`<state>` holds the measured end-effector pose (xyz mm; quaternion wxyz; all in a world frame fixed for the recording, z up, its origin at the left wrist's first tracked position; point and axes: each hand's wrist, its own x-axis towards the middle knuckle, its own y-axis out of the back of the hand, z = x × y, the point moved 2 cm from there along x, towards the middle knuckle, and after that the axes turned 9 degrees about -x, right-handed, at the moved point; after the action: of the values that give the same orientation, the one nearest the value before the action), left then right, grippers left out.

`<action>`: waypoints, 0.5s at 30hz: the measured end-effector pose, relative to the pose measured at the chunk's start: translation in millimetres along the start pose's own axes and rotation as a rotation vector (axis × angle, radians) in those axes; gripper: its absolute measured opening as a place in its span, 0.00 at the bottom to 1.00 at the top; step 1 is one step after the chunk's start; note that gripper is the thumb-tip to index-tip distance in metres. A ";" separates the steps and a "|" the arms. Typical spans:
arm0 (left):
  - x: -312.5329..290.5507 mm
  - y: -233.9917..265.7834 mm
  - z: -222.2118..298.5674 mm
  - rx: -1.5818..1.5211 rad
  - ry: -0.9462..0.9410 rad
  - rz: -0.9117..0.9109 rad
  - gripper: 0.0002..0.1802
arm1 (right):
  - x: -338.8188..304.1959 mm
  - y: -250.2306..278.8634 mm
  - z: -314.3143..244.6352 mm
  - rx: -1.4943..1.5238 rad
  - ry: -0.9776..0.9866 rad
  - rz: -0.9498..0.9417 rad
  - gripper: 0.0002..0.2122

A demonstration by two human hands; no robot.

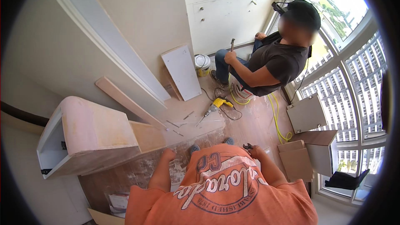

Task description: The person assists a coworker by holding and positioning white wall panels against the wall while the coworker hammers wall plugs and secures the panels. The person also handles a wooden board and aligns it with the wall during the process.

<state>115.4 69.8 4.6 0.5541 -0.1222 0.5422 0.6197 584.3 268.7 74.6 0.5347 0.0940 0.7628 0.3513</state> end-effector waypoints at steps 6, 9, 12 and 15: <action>22.8 -22.1 137.4 -0.035 -0.246 0.015 0.16 | 0.2 -21.3 70.5 -0.137 0.016 -0.017 0.11; 33.4 -5.5 193.3 -0.066 -0.432 0.039 0.19 | -7.5 -29.4 93.9 0.158 -0.129 0.023 0.11; 12.3 71.5 284.3 -0.079 -0.429 0.126 0.20 | -25.7 -33.4 110.5 0.177 -0.272 -0.149 0.11; 6.7 174.9 350.0 -0.176 -0.776 0.434 0.18 | 1.3 -98.7 159.7 -0.375 0.099 -0.006 0.11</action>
<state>127.0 391.5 227.2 0.5612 0.1890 0.2526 0.7652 747.5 266.3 -18.2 0.5059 -0.0269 0.7096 0.4897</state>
